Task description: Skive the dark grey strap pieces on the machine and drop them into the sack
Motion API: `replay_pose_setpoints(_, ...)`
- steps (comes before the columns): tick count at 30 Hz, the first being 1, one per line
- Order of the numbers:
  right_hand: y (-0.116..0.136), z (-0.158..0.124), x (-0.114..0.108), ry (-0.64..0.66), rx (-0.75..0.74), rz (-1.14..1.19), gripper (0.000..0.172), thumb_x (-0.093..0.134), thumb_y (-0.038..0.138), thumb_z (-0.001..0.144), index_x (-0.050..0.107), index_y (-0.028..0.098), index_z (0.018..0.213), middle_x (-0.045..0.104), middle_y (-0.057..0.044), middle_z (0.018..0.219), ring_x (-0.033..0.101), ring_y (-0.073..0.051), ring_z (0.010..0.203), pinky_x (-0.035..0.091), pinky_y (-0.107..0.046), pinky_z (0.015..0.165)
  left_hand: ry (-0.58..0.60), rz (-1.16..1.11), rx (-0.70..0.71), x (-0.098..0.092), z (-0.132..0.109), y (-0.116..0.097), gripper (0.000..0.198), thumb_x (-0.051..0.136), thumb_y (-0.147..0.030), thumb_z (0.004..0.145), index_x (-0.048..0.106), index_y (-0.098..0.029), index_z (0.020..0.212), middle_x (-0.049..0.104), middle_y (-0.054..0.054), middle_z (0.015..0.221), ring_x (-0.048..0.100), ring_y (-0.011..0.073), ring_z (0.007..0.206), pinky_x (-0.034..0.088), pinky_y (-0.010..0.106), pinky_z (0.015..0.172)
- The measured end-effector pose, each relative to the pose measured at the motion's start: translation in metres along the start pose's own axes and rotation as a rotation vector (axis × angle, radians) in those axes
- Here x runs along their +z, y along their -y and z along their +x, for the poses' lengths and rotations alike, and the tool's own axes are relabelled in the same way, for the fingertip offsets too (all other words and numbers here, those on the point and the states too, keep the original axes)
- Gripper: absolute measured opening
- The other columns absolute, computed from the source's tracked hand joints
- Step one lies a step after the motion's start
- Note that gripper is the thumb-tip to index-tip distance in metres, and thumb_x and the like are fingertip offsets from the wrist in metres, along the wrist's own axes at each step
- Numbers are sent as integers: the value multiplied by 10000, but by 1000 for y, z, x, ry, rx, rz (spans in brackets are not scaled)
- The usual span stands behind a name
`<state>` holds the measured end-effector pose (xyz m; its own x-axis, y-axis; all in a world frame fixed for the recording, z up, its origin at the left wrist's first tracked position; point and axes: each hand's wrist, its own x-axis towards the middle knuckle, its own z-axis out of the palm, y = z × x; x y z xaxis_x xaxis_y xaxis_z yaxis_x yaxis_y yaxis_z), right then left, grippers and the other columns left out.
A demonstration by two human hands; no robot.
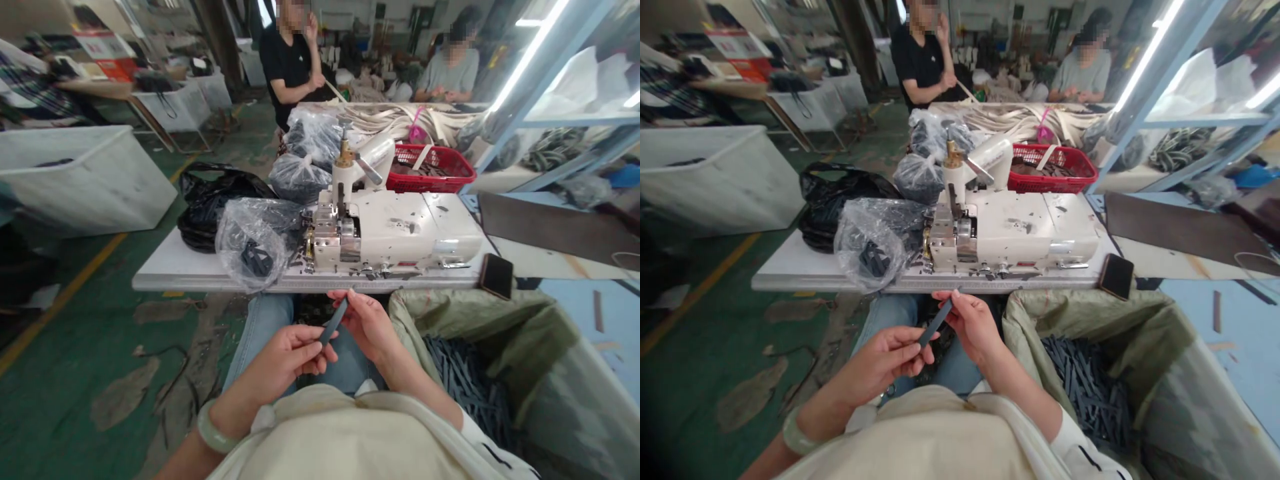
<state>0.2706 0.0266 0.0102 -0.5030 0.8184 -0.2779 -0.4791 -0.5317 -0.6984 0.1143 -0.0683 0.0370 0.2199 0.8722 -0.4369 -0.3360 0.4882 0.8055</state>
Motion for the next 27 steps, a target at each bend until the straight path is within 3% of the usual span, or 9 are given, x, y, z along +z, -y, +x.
replay_pose_setpoints(6,23,17,-18,-80,-98,55,222,730,395,771,771,194,857,727,-49,995,581,-136,816,466,-245,750,50,-35,-66,4,45,-30,248,695,-210,756,743,-118,981,737,102,843,629,116,645,493,205,615)
replay_pose_setpoints(10,25,24,-25,-109,-149,32,235,709,406,794,776,195,872,729,-51,986,574,-134,797,459,-251,746,68,-57,-109,5,68,-35,280,686,-274,775,736,-106,993,739,122,836,651,139,658,506,218,618)
replay_pose_setpoints(14,24,27,-26,-154,-232,-79,258,668,417,830,777,191,893,727,-48,951,566,-130,767,446,-249,723,57,68,-70,3,82,-33,291,693,-355,800,732,-117,963,713,75,747,601,94,567,449,175,529)
replay_pose_setpoints(21,1,32,-7,-96,-258,-174,249,677,389,827,757,195,962,716,-44,877,592,-141,718,470,-275,705,-46,174,55,-13,83,-25,248,691,-371,801,708,-125,772,675,36,665,518,59,494,352,160,455)
replay_pose_setpoints(27,-30,33,21,-114,-168,-89,289,688,429,802,738,158,886,702,-57,850,489,-71,507,398,-211,493,-77,138,101,-33,70,-15,282,662,-382,818,703,-112,753,688,56,681,514,60,487,346,163,451)
